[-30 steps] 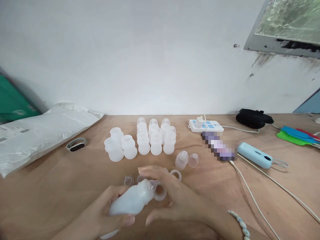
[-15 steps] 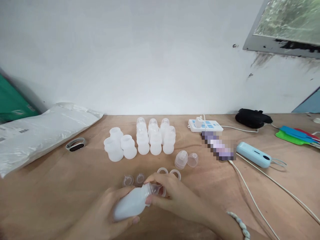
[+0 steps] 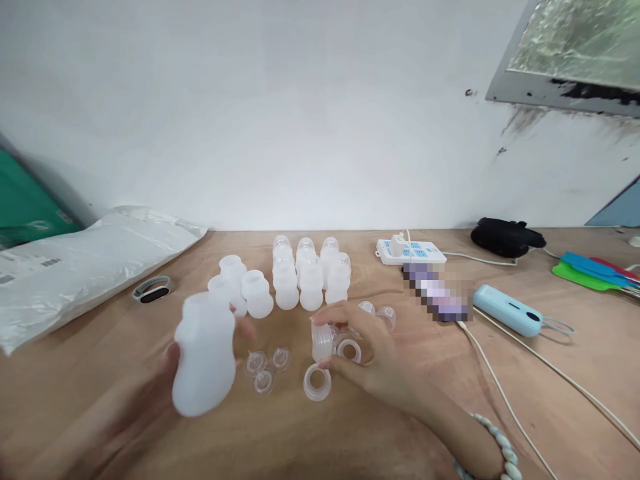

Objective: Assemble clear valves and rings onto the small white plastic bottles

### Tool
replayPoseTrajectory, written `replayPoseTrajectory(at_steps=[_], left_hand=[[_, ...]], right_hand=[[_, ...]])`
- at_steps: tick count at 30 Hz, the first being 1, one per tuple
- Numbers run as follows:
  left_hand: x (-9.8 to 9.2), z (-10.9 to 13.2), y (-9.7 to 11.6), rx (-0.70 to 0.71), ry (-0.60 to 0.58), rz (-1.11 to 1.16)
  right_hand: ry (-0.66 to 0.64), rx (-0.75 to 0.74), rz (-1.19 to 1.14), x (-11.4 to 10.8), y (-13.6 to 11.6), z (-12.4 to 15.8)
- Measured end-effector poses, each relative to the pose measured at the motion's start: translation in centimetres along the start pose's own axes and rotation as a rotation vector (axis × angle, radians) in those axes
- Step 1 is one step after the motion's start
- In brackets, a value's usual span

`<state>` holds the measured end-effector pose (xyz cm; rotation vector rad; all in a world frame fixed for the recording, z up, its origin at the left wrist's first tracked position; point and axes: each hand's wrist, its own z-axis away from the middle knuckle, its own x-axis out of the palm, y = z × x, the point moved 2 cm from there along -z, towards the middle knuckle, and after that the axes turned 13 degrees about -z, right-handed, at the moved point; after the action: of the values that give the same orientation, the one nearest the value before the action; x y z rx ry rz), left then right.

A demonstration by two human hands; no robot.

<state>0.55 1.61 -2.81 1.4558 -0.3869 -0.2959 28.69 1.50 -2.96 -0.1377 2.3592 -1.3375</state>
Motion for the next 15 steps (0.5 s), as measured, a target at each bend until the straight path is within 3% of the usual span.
replayPoseTrajectory(at_steps=[4,7,12,15], left_hand=[[-2.3,-1.1,0.9,0.179,0.388,-0.450],[-3.3,-1.8,0.1,0.218,0.526,-0.733],[-3.5,-2.3,-2.1,0.055,0.510,-0.793],[-3.2,-2.2,-2.5,0.027,0.474,-0.806]], right_hand=[[-0.011,0.062,0.022,0.3,0.0,0.2],[-0.023,0.107,0.030,0.6,0.0,0.3],[-0.031,0.127,0.008,0.9,0.1,0.4],[-0.038,0.115,-0.001,1.0,-0.1,0.3]])
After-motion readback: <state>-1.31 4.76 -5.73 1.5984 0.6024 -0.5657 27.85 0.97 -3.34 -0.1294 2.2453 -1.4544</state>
